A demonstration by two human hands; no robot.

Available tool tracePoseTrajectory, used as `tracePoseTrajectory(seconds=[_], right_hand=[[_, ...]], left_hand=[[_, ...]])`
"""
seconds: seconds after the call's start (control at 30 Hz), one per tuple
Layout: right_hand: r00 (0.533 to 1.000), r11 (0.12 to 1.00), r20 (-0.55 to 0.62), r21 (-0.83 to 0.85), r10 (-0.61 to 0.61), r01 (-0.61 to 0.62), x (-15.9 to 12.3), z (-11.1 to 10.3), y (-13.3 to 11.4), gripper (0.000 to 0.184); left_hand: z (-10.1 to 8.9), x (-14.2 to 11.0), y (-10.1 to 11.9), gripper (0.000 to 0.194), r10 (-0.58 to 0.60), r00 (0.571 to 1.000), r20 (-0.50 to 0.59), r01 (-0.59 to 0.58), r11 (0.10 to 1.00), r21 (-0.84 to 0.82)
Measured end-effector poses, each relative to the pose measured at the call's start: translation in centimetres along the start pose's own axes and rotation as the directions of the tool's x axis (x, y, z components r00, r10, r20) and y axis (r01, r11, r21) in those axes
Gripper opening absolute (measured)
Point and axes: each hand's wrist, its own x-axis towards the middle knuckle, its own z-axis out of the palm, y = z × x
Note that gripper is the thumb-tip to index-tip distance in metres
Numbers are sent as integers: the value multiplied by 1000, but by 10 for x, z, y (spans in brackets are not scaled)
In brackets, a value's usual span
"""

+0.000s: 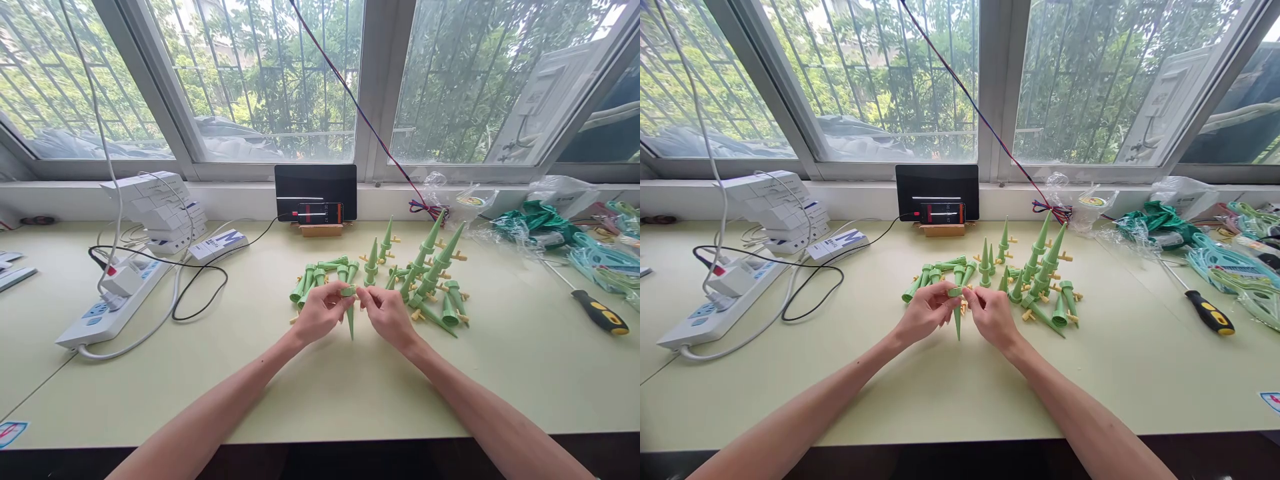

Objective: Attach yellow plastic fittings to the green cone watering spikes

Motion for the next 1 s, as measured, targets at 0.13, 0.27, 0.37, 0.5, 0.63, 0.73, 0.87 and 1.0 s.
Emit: tracePoseTrajectory(seconds=[0.13,0.27,0.37,0.5,0.63,0.73,0.87,1.0], right_hand=[[1000,1000,1,6,15,-15,-1,0,-1,49],[999,996,31,85,21,-24,-1,-1,-6,37],[999,992,38,123,9,-14,-1,-2,-8,29],[999,991,47,132,-2,-5,0,-2,-7,33],[998,991,55,132,-12,4,0,-3,-5,37],[998,991,60,136,-22,14,-1,-3,-4,39],[997,991,61,127,-43,35,-1,-2,-2,39],[995,993,57,100,-76,70,0,-2,-1,37]], left_hand=[[1,0,2,25,-29,1000,11,30,999,-27],[-1,0,8,26,-51,998,35,54,994,-96],[-3,1,11,28,-108,994,-8,106,982,-159],[-6,4,10,31,-169,985,-23,159,958,-238],[-8,5,7,29,-182,983,20,180,939,-294],[-8,5,7,29,-203,978,40,204,921,-331],[-9,5,8,28,-218,974,70,227,893,-387],[-9,6,6,29,-244,966,86,257,869,-424]])
